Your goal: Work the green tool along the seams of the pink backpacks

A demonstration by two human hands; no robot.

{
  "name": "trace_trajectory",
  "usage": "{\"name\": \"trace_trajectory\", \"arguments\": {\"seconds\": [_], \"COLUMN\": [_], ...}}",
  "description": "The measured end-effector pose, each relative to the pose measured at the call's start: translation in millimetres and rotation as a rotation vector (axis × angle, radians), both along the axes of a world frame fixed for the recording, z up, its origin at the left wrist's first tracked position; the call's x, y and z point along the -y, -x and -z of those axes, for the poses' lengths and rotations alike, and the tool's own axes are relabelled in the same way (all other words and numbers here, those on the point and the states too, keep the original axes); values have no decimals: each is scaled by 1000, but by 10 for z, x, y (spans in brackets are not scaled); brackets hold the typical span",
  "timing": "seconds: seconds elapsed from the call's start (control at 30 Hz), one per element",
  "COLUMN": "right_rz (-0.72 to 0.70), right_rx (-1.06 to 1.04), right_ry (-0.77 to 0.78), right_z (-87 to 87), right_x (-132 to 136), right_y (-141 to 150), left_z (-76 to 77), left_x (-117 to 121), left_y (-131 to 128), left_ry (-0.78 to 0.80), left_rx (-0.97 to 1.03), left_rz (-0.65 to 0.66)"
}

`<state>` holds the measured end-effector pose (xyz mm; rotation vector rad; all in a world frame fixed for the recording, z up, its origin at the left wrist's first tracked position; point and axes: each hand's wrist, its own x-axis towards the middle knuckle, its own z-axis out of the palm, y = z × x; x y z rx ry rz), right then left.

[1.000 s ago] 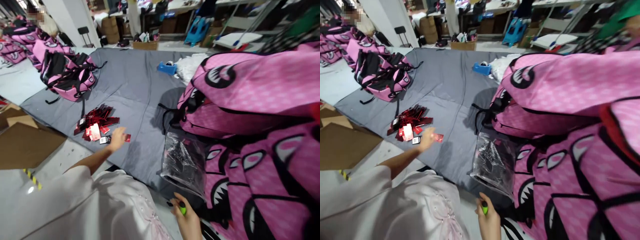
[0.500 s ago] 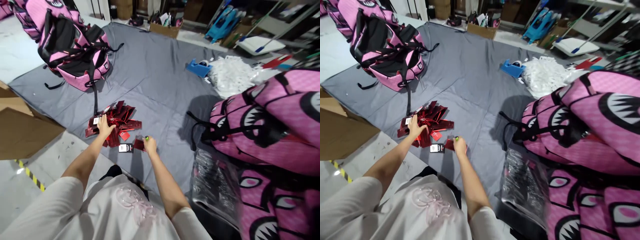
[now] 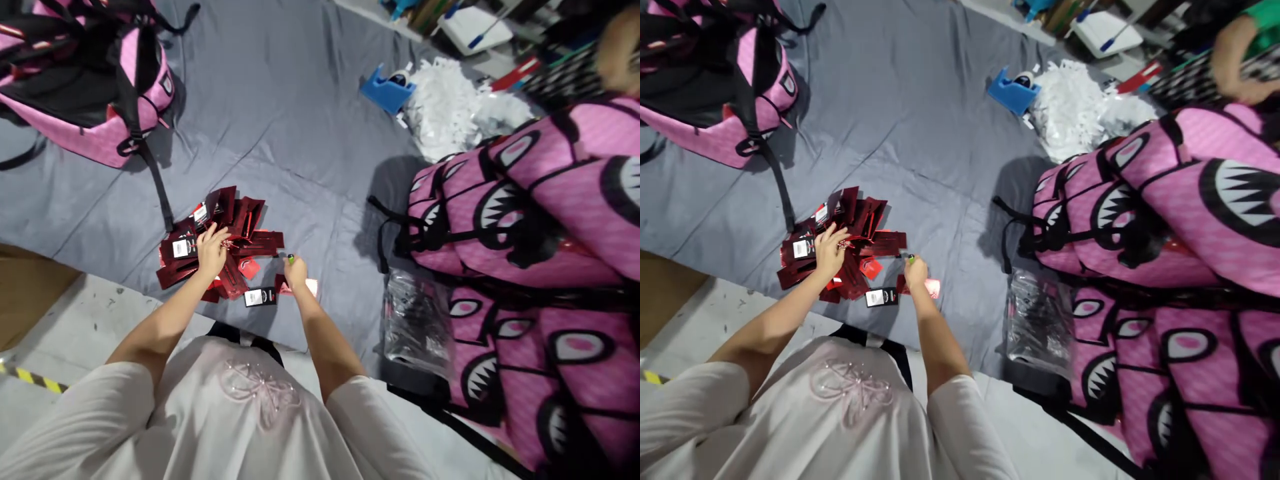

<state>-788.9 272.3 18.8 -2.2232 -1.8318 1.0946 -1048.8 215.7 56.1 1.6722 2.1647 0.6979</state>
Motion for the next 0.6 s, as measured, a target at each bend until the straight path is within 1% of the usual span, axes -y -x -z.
{"name": "trace_trajectory", "arguments": {"seconds": [0.07, 0.17, 0.33, 0.43, 0.5, 0.6], "right_rz": [42, 75, 69, 28, -14, -28], "right_rx": [-47, -157, -299, -310, -304, -272], "right_ry": [-55, -158, -355, -412, -411, -404], "right_z": [-95, -323, -801, -1055, -1165, -1214], "right_x": [40, 82, 47, 103, 172, 216], "right_y": [-96, -214, -316, -288, -245, -227], "left_z": [-36, -81, -124, -170, -190, -149], "left_x": [-22, -69, -162, -185, -192, -237], "left_y": [-24, -144, -505, -778, -963, -1224], "left_ry": [4, 17, 67, 74, 61, 45], "left_rx": [36, 82, 146, 199, 238, 291], "left_rz": [99, 237, 388, 486, 537, 585]}}
